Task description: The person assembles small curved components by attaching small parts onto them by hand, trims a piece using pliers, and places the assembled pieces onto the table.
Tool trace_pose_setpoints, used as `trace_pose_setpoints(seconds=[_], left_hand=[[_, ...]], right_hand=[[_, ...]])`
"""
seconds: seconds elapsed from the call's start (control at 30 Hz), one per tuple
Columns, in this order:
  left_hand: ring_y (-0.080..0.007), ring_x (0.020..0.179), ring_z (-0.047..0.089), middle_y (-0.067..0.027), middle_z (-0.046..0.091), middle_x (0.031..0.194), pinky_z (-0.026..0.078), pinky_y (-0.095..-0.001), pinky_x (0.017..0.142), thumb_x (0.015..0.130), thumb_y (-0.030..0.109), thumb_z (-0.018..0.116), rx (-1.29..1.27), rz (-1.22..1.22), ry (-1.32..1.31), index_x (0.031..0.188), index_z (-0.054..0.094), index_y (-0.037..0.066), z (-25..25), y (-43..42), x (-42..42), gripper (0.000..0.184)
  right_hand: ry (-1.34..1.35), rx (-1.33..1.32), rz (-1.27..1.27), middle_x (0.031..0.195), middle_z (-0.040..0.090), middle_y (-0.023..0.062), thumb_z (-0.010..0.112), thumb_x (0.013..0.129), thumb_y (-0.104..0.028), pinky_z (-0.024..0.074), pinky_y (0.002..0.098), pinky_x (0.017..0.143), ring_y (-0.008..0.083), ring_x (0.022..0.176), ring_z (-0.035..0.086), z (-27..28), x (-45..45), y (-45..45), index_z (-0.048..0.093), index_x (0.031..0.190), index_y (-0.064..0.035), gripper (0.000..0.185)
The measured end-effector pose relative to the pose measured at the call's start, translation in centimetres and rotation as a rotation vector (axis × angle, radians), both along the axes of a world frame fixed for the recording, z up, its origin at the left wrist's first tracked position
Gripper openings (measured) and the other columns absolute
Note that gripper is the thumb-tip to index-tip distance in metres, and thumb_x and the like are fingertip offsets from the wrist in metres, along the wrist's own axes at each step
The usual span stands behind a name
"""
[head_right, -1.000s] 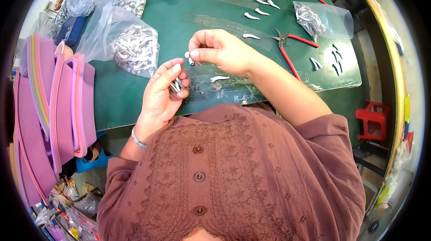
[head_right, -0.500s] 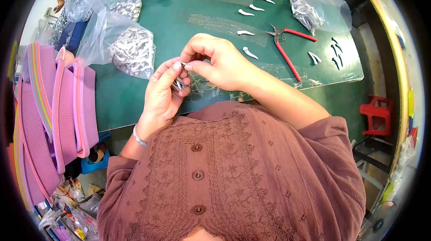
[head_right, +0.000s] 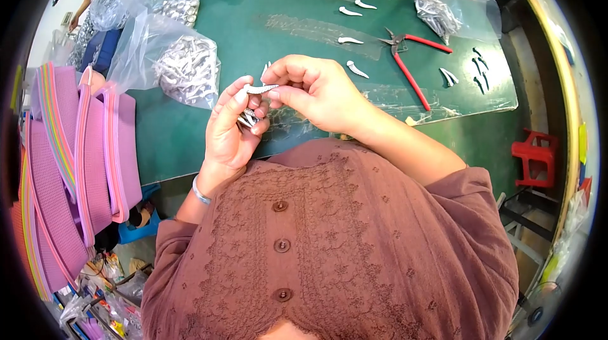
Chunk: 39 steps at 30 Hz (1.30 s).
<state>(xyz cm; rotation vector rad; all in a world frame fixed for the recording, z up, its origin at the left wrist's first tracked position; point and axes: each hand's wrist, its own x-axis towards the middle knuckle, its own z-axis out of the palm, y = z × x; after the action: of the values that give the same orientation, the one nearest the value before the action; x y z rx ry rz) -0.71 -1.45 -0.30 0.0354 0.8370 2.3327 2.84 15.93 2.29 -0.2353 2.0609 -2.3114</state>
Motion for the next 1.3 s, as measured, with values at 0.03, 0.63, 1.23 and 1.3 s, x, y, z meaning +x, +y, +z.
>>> trace_pose_setpoints(seconds=[0.03, 0.63, 1.23, 1.3], left_hand=[[-0.0131, 0.067, 0.053, -0.0036, 0.056, 0.075, 0.040, -0.0237, 0.050, 0.085, 0.009, 0.053, -0.006, 0.003, -0.004, 0.105, 0.056, 0.006, 0.0, 0.0, 0.0, 0.020], [-0.0126, 0.070, 0.051, -0.0036, 0.054, 0.079, 0.038, -0.0211, 0.049, 0.086, 0.016, 0.052, -0.090, 0.011, -0.031, 0.106, 0.051, 0.007, 0.3, -0.4, 0.3, 0.022], [-0.0099, 0.062, 0.053, -0.0029, 0.056, 0.074, 0.040, -0.0208, 0.048, 0.079, 0.009, 0.060, -0.790, 0.588, 0.691, 0.095, 0.055, 0.002, 12.5, -11.7, -14.0, 0.018], [-0.0075, 0.062, 0.050, -0.0006, 0.056, 0.074, 0.037, -0.0194, 0.050, 0.077, 0.012, 0.062, -1.047, 0.382, 0.698, 0.096, 0.058, 0.004, 12.6, -12.0, -16.3, 0.021]], right_hand=[[-0.007, 0.003, -0.001, 0.090, 0.061, 0.0074, 0.053, 0.083, 0.000, 0.0483, 0.0228, 0.071, 0.0110, 0.079, 0.060, 0.1, 0.0, 0.0, 0.054, 0.100, 0.0026, 0.017], [-0.009, 0.060, 0.012, 0.090, 0.061, 0.0076, 0.051, 0.084, 0.000, 0.0491, 0.0239, 0.071, 0.0110, 0.079, 0.059, 0.1, 0.1, -0.7, 0.053, 0.101, 0.0030, 0.017], [0.291, 0.855, -0.075, 0.082, 0.059, 0.0114, 0.054, 0.077, -0.001, 0.0455, 0.0303, 0.067, 0.0216, 0.075, 0.057, -0.7, -4.9, 2.1, 0.059, 0.090, 0.0000, 0.015], [0.324, 0.987, 0.000, 0.083, 0.058, 0.0115, 0.054, 0.075, 0.000, 0.0453, 0.0331, 0.068, 0.0264, 0.077, 0.056, -1.0, -5.4, 2.3, 0.060, 0.090, -0.0018, 0.017]])
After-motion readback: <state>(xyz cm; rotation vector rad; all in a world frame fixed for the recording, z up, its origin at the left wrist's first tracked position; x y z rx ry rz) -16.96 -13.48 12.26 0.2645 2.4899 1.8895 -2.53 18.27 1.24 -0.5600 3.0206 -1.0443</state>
